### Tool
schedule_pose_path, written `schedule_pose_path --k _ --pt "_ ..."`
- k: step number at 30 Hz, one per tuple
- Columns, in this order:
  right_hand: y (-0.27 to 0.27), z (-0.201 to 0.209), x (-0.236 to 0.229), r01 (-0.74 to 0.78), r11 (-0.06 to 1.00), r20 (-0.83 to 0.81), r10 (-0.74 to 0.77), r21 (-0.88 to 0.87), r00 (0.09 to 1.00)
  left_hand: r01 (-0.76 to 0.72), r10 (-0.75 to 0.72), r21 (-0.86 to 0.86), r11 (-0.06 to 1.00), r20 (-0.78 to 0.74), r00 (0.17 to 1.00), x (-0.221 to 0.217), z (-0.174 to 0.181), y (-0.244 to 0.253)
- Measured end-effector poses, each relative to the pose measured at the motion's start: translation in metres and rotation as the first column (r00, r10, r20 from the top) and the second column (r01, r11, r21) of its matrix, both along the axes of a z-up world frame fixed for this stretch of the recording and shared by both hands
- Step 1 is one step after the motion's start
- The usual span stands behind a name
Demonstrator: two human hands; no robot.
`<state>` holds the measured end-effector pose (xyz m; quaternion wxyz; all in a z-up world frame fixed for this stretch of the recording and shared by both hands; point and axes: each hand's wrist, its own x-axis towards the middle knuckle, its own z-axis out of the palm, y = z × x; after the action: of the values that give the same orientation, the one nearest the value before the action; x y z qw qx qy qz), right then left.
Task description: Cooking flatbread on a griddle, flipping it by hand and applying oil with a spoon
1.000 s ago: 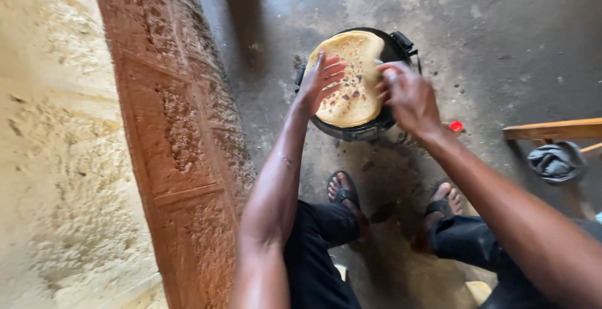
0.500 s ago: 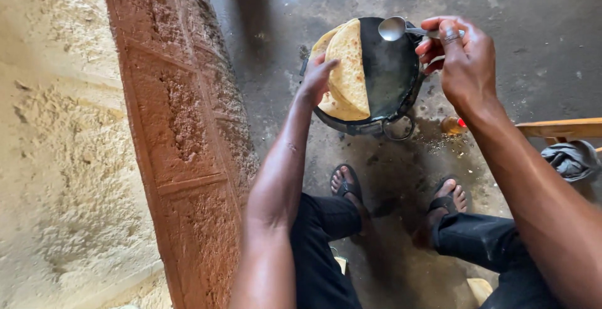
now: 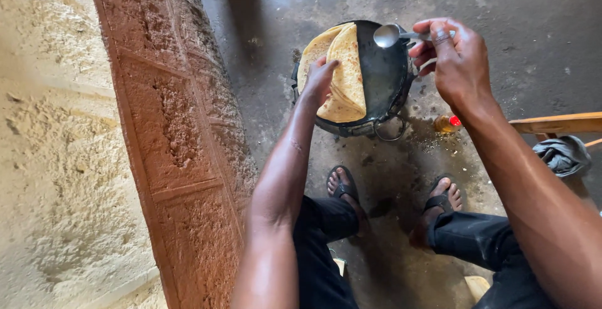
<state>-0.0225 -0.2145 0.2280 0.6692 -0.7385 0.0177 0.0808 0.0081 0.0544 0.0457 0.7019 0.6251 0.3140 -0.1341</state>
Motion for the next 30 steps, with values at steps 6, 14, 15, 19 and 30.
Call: schedule_pose_path --k 6,14,15,19,30 --pt "0.000 -0.002 0.000 -0.029 0.997 -0.022 0.028 -0.078 0.999 0.013 -0.015 0.026 1.000 0.074 0.997 0.007 -0.032 0.001" --pt "0.002 0.003 -0.002 -0.057 0.987 -0.037 0.052 -0.154 0.998 0.044 -0.041 0.128 0.991 -0.025 0.999 0.007 -0.013 -0.012" --pt "0.003 0.010 -0.004 -0.064 0.982 -0.040 0.058 -0.178 0.998 0.024 -0.025 0.090 0.996 0.006 1.000 0.008 -0.015 -0.013" --pt "0.002 0.002 -0.002 -0.048 0.987 -0.037 0.043 -0.151 0.998 0.035 -0.036 0.194 0.980 0.001 0.999 0.003 0.009 -0.028" --pt "0.001 0.005 -0.001 -0.043 0.988 -0.013 0.041 -0.150 0.999 0.315 -0.317 0.043 0.948 0.069 0.946 0.001 0.048 -0.046"
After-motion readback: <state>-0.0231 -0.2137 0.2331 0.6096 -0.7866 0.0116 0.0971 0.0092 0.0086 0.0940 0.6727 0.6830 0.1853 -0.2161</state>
